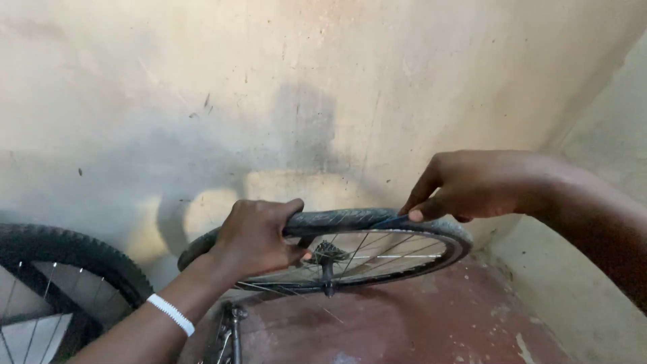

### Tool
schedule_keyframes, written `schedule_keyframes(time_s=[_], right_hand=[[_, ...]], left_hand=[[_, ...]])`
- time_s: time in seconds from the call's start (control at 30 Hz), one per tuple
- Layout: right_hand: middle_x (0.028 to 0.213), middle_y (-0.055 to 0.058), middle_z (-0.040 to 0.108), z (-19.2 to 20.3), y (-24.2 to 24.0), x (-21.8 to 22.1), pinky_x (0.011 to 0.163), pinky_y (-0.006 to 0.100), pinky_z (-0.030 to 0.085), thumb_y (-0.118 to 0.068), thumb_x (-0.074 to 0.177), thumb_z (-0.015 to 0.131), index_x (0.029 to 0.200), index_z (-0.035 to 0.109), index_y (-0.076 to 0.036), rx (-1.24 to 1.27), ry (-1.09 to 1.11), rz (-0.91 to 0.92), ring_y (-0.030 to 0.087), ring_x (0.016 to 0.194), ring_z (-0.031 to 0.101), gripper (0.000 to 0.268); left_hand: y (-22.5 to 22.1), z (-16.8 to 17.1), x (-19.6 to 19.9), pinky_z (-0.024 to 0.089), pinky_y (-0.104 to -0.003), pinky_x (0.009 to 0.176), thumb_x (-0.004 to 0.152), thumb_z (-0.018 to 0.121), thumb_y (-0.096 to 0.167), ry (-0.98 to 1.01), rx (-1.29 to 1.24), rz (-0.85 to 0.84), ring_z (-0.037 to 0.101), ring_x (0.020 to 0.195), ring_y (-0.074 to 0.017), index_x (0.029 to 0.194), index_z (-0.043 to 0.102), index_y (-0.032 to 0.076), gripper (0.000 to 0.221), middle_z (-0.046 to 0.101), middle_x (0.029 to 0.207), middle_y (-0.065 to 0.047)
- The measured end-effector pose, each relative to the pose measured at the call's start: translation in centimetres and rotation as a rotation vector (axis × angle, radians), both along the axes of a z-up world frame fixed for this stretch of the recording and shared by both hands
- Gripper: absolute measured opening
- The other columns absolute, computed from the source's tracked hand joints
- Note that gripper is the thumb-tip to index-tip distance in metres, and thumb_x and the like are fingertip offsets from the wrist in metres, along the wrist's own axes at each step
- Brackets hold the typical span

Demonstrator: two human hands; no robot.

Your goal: A person uses a metal tool as a lever to pry a bicycle tire off the rim of a wheel.

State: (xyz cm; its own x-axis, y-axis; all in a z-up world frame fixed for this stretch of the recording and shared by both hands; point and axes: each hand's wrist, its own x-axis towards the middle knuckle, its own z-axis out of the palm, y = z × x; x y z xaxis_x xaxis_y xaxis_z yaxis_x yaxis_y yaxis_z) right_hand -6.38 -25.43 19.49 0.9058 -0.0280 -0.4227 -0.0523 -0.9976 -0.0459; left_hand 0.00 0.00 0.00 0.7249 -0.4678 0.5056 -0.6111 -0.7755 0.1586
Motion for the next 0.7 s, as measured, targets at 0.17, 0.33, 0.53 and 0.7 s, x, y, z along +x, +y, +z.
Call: schedule_keyframes(time_s=[0.17, 0.33, 0.53, 0.7], right_hand=[[0.046, 0.011, 0.047, -1.5, -4.0, 2.1, 0.041, 0.031, 0.026, -0.025, 0.089, 0.078, 0.109, 0.091, -0.016, 0.214, -0.038, -0.045, 0.018, 0.038, 0.032, 0.026], [0.044, 0.014, 0.044, -1.5, -3.7, 2.1, 0.037, 0.028, 0.021, -0.017, 0.087, 0.080, 0.108, 0.092, -0.012, 0.242, 0.068, -0.072, 0.019, 0.033, 0.027, 0.024], [0.051, 0.010, 0.058, -2.9, -3.5, 2.9, 0.045, 0.031, 0.032, -0.034, 0.091, 0.076, 0.107, 0.089, -0.020, 0.020, -0.063, 0.060, 0.018, 0.041, 0.045, 0.026], [0.107, 0.014, 0.080, -5.1, -1.5, -2.4, 0.094, 0.049, 0.059, -0.035, 0.095, 0.058, 0.121, 0.079, -0.029, -0.095, -0.399, -0.132, 0.036, 0.107, 0.075, 0.034]], left_hand=[[-2.0, 0.8, -0.2, 0.060, -0.054, 0.068, 0.059, 0.088, 0.040, 0.014, -0.051, -0.073, 0.075, 0.076, -0.0419, 0.094, 0.068, 0.018, 0.045, 0.077, 0.074, -0.009], [-2.1, 0.2, -2.0, 0.060, -0.055, 0.073, 0.063, 0.086, 0.042, 0.062, -0.019, -0.068, 0.076, 0.081, -0.0421, 0.101, 0.070, 0.019, 0.048, 0.079, 0.080, -0.009], [-2.6, 1.4, -1.1, 0.060, -0.055, 0.071, 0.061, 0.088, 0.039, 0.035, -0.040, -0.068, 0.075, 0.078, -0.0454, 0.098, 0.070, 0.015, 0.048, 0.078, 0.077, -0.014], [-3.1, 3.1, 1.6, 0.059, -0.053, 0.071, 0.066, 0.081, 0.046, 0.034, -0.012, 0.051, 0.074, 0.078, -0.0447, 0.100, 0.067, 0.018, 0.046, 0.075, 0.072, -0.012]])
